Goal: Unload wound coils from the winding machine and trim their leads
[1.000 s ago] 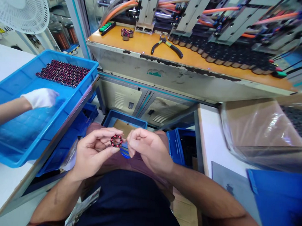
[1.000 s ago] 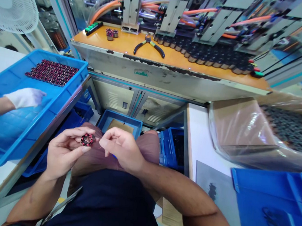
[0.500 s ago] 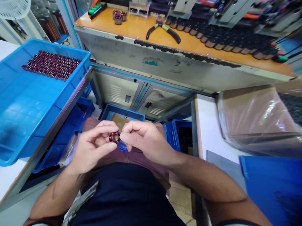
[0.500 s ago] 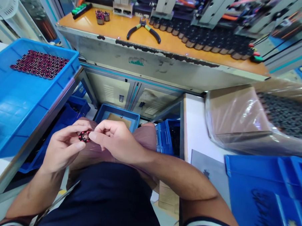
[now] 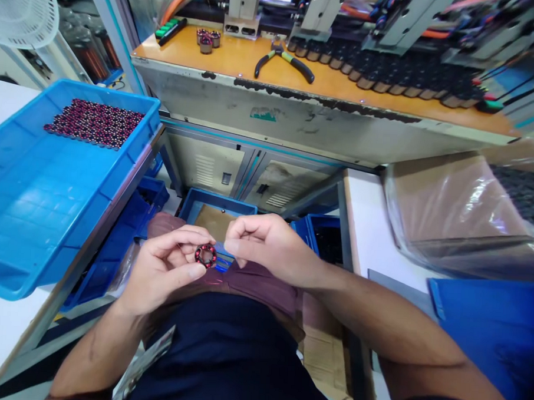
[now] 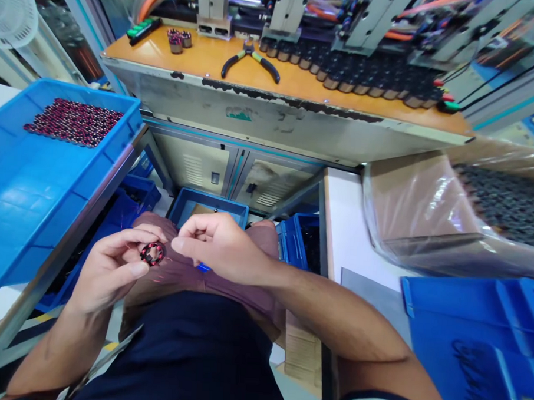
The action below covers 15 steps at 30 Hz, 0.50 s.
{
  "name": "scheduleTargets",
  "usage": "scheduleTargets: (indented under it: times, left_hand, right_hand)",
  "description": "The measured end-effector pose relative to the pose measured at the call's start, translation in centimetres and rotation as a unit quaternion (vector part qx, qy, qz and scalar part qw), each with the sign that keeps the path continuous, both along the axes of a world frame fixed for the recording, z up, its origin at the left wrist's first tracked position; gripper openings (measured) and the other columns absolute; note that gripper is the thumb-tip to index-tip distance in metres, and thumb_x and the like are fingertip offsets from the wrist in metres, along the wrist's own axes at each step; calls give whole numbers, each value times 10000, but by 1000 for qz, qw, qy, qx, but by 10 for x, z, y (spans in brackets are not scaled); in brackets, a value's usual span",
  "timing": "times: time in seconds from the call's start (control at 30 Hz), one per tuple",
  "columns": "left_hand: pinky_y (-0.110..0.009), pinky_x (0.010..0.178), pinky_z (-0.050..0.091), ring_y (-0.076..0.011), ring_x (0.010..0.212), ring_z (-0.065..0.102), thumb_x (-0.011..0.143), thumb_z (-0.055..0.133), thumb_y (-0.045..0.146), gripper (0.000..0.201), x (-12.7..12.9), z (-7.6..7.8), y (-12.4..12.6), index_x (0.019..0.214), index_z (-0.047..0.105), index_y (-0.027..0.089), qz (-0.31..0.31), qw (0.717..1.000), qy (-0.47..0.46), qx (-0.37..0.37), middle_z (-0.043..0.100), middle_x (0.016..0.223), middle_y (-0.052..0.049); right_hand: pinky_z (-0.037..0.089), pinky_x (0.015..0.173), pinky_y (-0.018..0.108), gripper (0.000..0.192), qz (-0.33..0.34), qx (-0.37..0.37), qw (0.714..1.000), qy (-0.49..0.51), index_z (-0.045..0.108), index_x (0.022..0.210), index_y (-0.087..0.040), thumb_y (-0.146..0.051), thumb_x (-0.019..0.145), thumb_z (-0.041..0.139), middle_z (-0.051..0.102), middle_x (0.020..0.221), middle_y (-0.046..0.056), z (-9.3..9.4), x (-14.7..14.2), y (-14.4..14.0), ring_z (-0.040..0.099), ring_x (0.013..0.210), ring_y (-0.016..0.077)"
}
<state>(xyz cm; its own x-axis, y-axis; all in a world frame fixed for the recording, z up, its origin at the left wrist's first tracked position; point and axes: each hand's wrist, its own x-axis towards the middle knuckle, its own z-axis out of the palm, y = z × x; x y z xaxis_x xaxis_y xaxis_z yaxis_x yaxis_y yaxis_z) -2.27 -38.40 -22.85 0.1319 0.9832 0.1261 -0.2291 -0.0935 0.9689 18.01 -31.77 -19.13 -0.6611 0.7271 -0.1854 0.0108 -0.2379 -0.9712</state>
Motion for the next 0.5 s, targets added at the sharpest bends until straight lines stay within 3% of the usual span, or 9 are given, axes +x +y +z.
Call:
scheduleTargets:
  times: [0.1, 0.2, 0.3, 0.4, 0.5]
  left_hand:
    - [-338, 801, 617, -220, 916, 717, 740, 809, 205, 279, -1, 5, 0, 1013, 773, 246, -16, 1000, -5, -21, 726, 1056, -97]
    - [-337, 778, 623, -216, 876, 731, 733, 814, 195, 273, 3, 10, 0, 999, 779, 248, -54, 996, -33, -56, 734, 1058, -89]
    - [-262, 616, 607, -161, 685, 715, 719, 819, 167, 278, 9, 17, 0, 985, 782, 242, -84, 988, -73, -103, 750, 884, -55]
    - [-178, 502, 537, -92, 522, 629, 700, 826, 146, 236, 12, 23, 0, 929, 789, 186, -91, 984, -84, -131, 705, 688, -17]
    - [-176, 528, 539, -92, 550, 638, 692, 826, 128, 241, 10, 23, -1, 927, 792, 169, -70, 986, -73, -130, 725, 736, -30]
  right_hand:
    - [427, 537, 209, 251, 13, 51, 999, 2, 639, 765, -158, -366, 764, 780, 588, 644, -29, 4, 4, 8, 515, 574, 85]
    - [477, 618, 216, 194, 55, 161, 985, 23, 665, 885, -155, -288, 788, 767, 627, 781, -9, 12, 0, 17, 558, 676, 93]
    - [499, 705, 236, 83, 121, 262, 957, 33, 677, 824, -147, -213, 832, 727, 619, 836, 1, 16, -8, 25, 585, 759, 103]
    - [492, 743, 243, 56, 143, 299, 943, 31, 670, 787, -135, -119, 836, 693, 612, 842, -1, 15, -15, 28, 598, 788, 104]
    - [466, 714, 226, 70, 130, 304, 943, 25, 660, 775, -119, -86, 834, 675, 602, 805, -6, 12, -19, 28, 580, 750, 91]
